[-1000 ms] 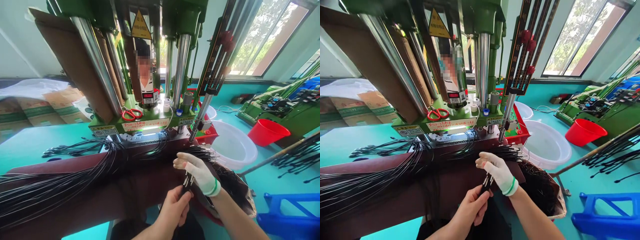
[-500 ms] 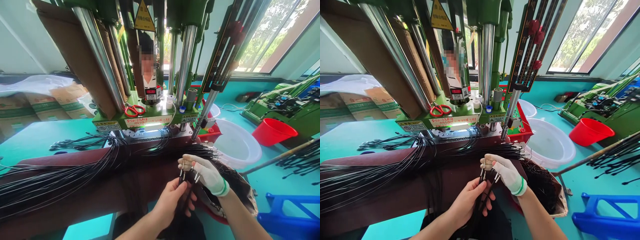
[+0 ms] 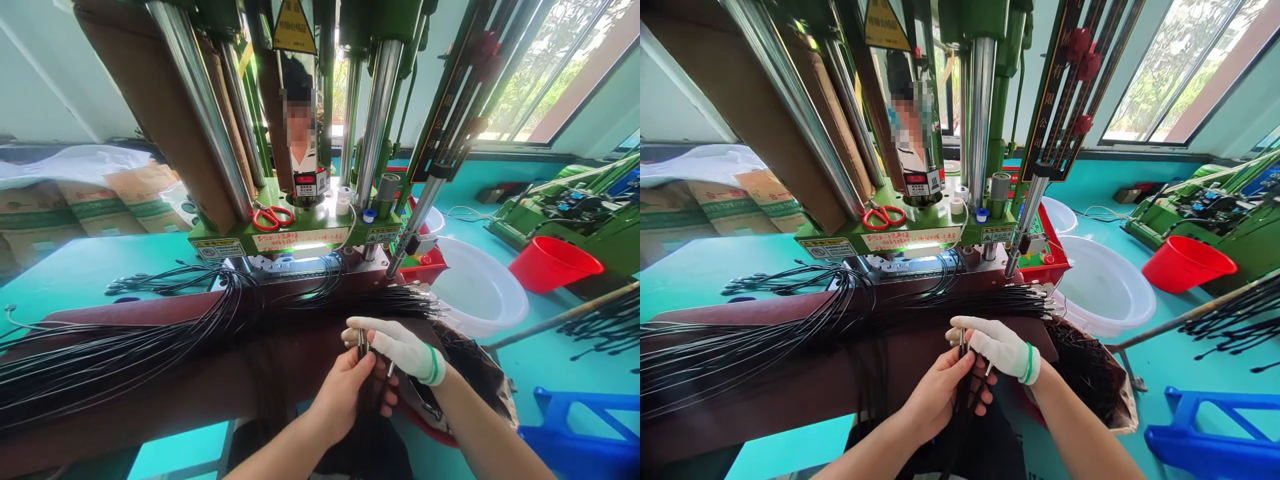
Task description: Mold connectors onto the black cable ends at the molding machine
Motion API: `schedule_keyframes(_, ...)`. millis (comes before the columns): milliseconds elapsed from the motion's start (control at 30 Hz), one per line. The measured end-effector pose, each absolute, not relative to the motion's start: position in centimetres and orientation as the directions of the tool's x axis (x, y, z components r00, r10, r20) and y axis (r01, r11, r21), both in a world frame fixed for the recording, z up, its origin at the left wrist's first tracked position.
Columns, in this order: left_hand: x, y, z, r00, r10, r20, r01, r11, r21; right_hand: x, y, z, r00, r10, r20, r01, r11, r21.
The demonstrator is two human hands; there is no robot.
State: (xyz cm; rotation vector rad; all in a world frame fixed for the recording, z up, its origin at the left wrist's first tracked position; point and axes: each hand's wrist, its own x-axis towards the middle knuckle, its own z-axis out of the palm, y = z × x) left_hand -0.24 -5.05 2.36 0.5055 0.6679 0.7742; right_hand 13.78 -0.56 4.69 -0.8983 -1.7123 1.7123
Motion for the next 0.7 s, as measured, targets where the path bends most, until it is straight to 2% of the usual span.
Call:
schedule_keyframes(133,0.0,-4.6,3.0,0.481,0.792,-0.375,-0.466,0.593,0.657,14.0,-0.2,5.0,-0.646,0.758,-0.09,0.14,0.002,-0.99)
schedule_keyframes(267,-0.2,-4.4,3.3,0.467,0.826,-0.317,-0.48,0.537,0.693,14.3,0.1,4.7,-0.681,0.721,-0.128,0.156,-0.028,-0.987)
schedule_keyframes(333,-0.4,-4.4,3.2,0.479,0.834,-0.274,-0.482,0.511,0.712,14.3,0.2,4.3,-0.642,0.762,-0.085,0.094,-0.031,-0.995)
schedule_keyframes(433,-0.6,-4.4,3.0,0.459,0.855,-0.242,-0.497,0.473,0.728,14.0,0.0,3.9,-0.483,0.874,-0.051,0.067,-0.021,-0.998)
schedule_keyframes(567,-0.7,-4.2,2.8,0.406,0.858,-0.316,-0.519,0.501,0.693,13.8,-0.7,4.1,-0.358,0.931,-0.075,0.252,0.019,-0.968)
schedule_keyframes(700,-1.5,-3.6,3.6,0.296,0.894,-0.338,-0.525,0.447,0.724,15.0,-0.5,4.2,-0.254,0.966,0.046,0.532,0.18,-0.827)
